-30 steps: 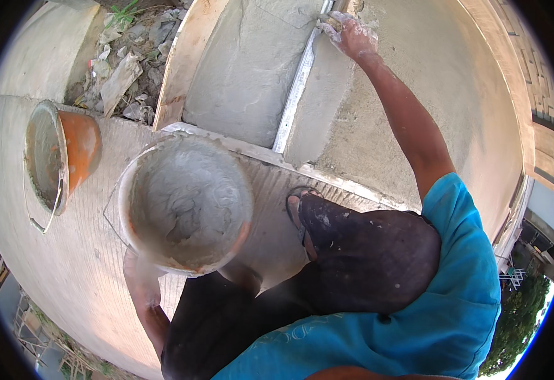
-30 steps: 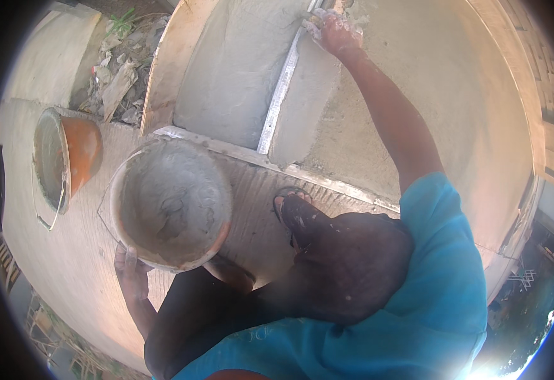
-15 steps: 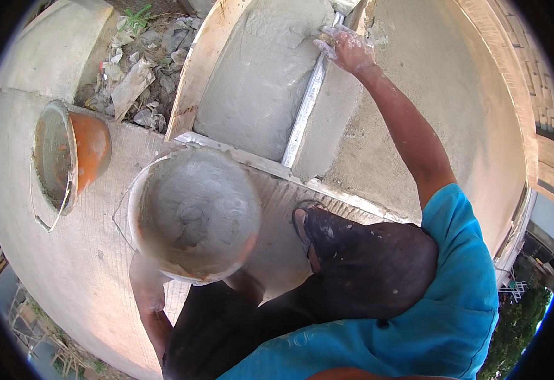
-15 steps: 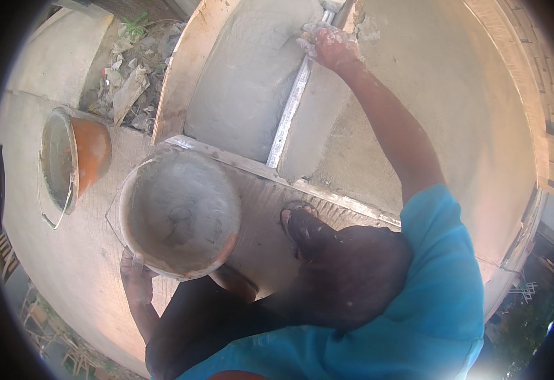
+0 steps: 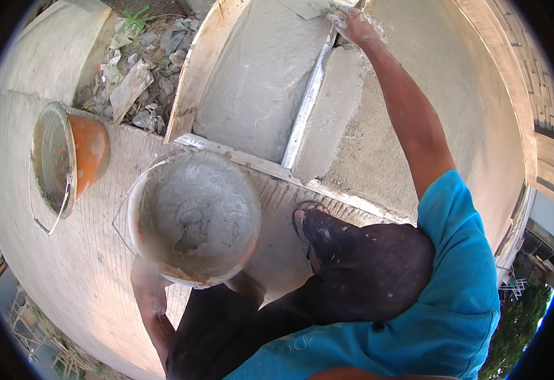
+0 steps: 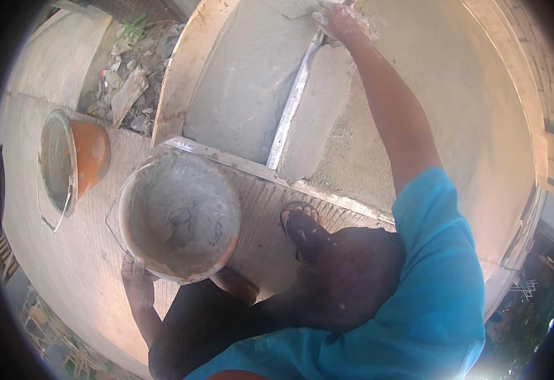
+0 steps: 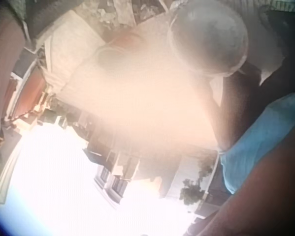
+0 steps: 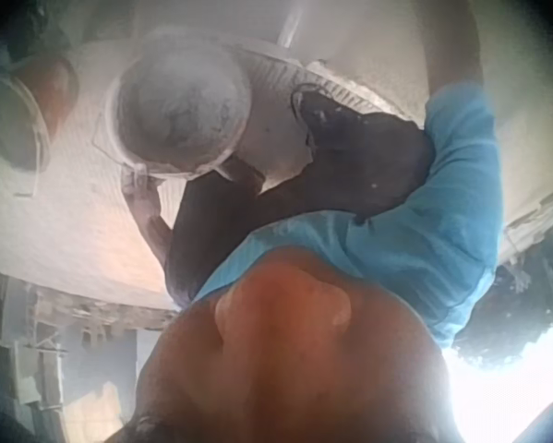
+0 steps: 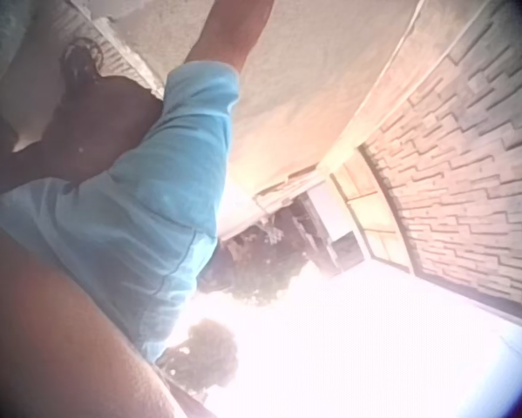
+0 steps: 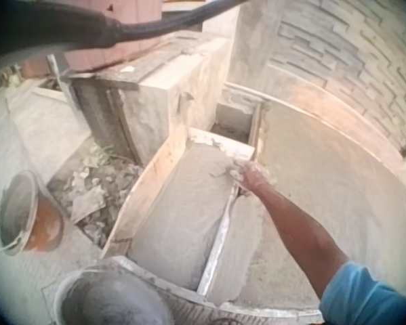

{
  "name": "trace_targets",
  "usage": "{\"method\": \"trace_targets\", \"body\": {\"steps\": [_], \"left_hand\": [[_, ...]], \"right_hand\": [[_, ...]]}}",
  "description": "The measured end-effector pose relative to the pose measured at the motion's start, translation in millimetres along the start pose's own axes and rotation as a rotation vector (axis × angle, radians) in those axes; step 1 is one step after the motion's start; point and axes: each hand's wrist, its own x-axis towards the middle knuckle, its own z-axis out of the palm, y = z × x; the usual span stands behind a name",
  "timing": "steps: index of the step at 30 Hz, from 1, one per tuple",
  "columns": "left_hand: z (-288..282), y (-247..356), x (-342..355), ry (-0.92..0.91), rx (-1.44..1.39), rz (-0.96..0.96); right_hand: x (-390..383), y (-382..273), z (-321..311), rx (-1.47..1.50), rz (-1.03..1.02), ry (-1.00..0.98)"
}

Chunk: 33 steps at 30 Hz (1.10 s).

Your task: The person scoops cement from a bucket with a trowel and spreads it onto a concrete surface, smoothing it with the trowel. The person repeatedly scoops and applies cement to fill and level the area.

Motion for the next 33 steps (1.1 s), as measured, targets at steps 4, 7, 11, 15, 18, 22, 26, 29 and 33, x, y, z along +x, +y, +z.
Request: {"method": "trace_targets", "body": {"steps": [4, 7, 11, 15, 18, 22, 26, 29, 33], "left_hand": [[-0.8, 2.0, -5.4, -0.043, -0.005, 0.033], [-4.3, 0.0, 1.4, -0.057, 0.017, 0.034], [0.1, 0.5, 2.9, -0.061, 0.007, 0.04], [-2.3, 1.0, 0.0, -0.061, -0.003, 0.033], [0.5, 3.4, 1.8, -0.056, -0.004, 0.014], [-6.8, -3.9, 3.4, -0.03, 0.038, 0.016], [-2.4, 0.2, 2.0, -0.021, 0.055, -0.008], [-5.5, -0.7, -0.5, -0.011, 0.044, -0.024], [-6.0, -3.1, 1.2, -0.016, 0.061, -0.001]], "right_hand": [[-40.2, -18.7, -51.3, 0.14, 0.081, -0.165], [-73.5, -18.1, -75.7, 0.208, 0.168, -0.203], [-109.2, -14.5, -99.8, 0.112, 0.14, -0.152], [-117.3, -26.4, -131.8, 0.081, 0.188, -0.257], [-95.9, -23.2, -127.4, 0.144, 0.176, -0.222], [-70.0, -12.4, -79.9, 0.216, 0.138, -0.075], [-54.3, -12.7, -67.5, 0.172, 0.107, -0.131], [-75.7, -25.4, -80.9, 0.143, 0.074, -0.212], [-113.2, -21.1, -60.7, 0.167, -0.029, -0.171]]}}
